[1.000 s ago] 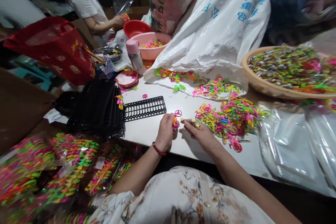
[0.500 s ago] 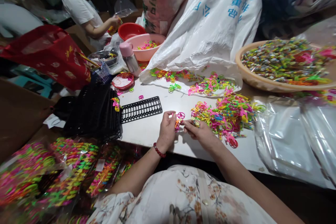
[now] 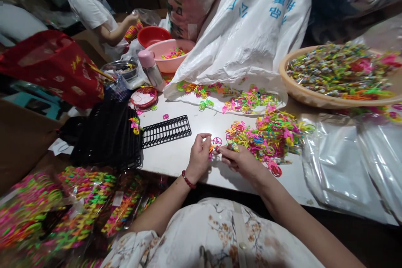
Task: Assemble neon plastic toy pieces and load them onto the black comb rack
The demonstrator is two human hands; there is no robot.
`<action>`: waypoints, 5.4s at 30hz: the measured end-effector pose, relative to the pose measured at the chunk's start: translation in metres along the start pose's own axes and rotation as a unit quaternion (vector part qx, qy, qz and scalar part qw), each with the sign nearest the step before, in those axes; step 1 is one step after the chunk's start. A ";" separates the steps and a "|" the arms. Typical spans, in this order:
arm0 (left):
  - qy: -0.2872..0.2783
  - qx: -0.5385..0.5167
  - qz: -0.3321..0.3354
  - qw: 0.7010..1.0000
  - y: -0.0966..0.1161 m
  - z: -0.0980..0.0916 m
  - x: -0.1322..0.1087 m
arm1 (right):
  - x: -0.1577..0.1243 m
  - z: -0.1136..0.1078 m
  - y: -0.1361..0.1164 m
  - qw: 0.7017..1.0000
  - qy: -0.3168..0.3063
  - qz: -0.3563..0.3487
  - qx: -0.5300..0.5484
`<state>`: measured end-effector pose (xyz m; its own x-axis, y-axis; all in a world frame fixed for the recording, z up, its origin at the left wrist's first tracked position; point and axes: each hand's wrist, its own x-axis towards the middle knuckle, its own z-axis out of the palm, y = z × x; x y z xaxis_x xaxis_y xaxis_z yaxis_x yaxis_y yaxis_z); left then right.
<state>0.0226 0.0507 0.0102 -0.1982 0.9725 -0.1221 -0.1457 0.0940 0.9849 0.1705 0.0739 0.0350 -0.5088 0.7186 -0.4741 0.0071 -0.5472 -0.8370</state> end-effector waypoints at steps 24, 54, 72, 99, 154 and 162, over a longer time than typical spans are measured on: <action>0.020 0.148 0.050 0.987 0.004 0.001 -0.001 | -0.003 0.006 0.004 0.962 0.079 -0.091 -0.246; -0.047 0.006 -0.109 0.993 0.015 -0.008 0.093 | -0.019 -0.027 0.000 0.971 0.152 -0.138 -0.120; -0.052 -0.066 -0.040 0.996 0.025 0.046 0.007 | -0.015 -0.022 -0.005 0.924 0.187 -0.227 -0.245; 0.045 0.036 -0.053 0.997 -0.002 0.048 0.014 | -0.011 -0.017 0.009 0.737 0.196 -0.387 -0.518; 0.104 0.241 0.089 0.961 0.026 -0.019 0.151 | -0.027 -0.013 0.040 0.896 0.098 -0.209 -0.379; -0.044 0.494 0.150 0.855 0.009 -0.001 0.096 | -0.024 -0.005 0.039 0.903 0.078 -0.196 -0.373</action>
<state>0.0016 0.1447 0.0077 -0.0029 0.9926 0.1213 0.7981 -0.0708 0.5983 0.1871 0.0370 0.0123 -0.4713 0.8779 -0.0853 0.4607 0.1626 -0.8725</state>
